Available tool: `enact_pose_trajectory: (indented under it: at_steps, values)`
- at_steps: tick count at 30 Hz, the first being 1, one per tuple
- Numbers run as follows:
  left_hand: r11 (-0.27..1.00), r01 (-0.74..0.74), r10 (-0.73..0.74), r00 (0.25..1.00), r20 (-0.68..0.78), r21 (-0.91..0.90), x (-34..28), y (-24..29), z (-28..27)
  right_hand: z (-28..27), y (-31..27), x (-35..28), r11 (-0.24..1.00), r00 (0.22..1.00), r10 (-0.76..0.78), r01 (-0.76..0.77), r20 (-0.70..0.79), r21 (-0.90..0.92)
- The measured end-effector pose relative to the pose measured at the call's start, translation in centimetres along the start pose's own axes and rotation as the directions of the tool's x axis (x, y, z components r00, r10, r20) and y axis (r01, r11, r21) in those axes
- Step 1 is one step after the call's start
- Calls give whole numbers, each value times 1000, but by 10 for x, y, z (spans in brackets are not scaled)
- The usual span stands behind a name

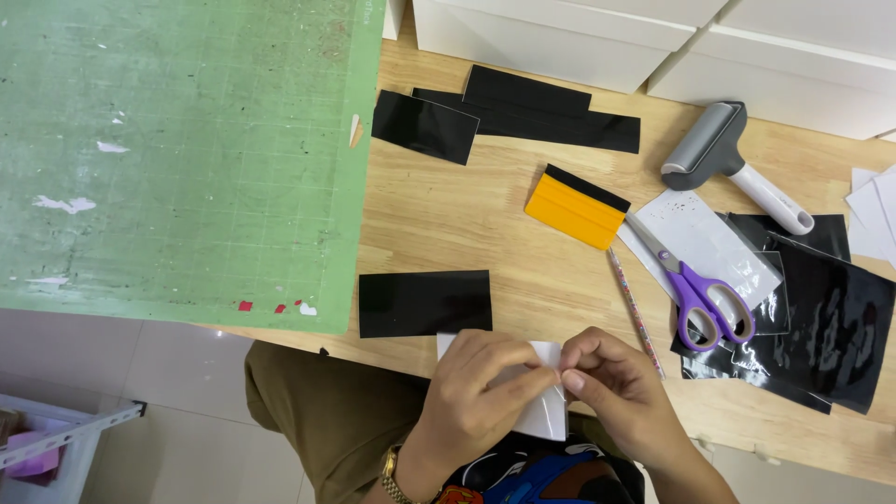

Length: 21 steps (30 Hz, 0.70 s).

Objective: Operating a vinyl cutting machine and preparing vinyl decals by cutting and peeling

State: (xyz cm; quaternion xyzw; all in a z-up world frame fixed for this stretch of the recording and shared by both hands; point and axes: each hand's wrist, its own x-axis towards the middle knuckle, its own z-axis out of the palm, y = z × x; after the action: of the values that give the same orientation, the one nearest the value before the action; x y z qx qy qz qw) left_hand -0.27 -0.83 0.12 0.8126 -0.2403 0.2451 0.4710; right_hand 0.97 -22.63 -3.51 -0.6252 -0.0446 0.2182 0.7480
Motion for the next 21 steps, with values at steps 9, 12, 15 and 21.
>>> enact_pose_trajectory:
  at_steps: [9, 12, 15, 21]
  values:
    - [983, 9, -22, 997, -70, -185, -15, 4, 1, -8, -9, 2, 999, 1000, -4, 5, 22, -51]
    - [981, -26, -21, 972, -236, -192, -32, 9, -8, -23, -8, 5, 964, 994, -4, -26, -113, -265]
    - [992, -66, 16, 906, -424, -104, -50, 13, -30, -37, -11, 10, 856, 972, -52, -76, -230, -512]
    - [966, 255, -173, 757, -630, 42, -151, 21, -74, -61, -18, 22, 494, 844, -416, -103, -339, -864]
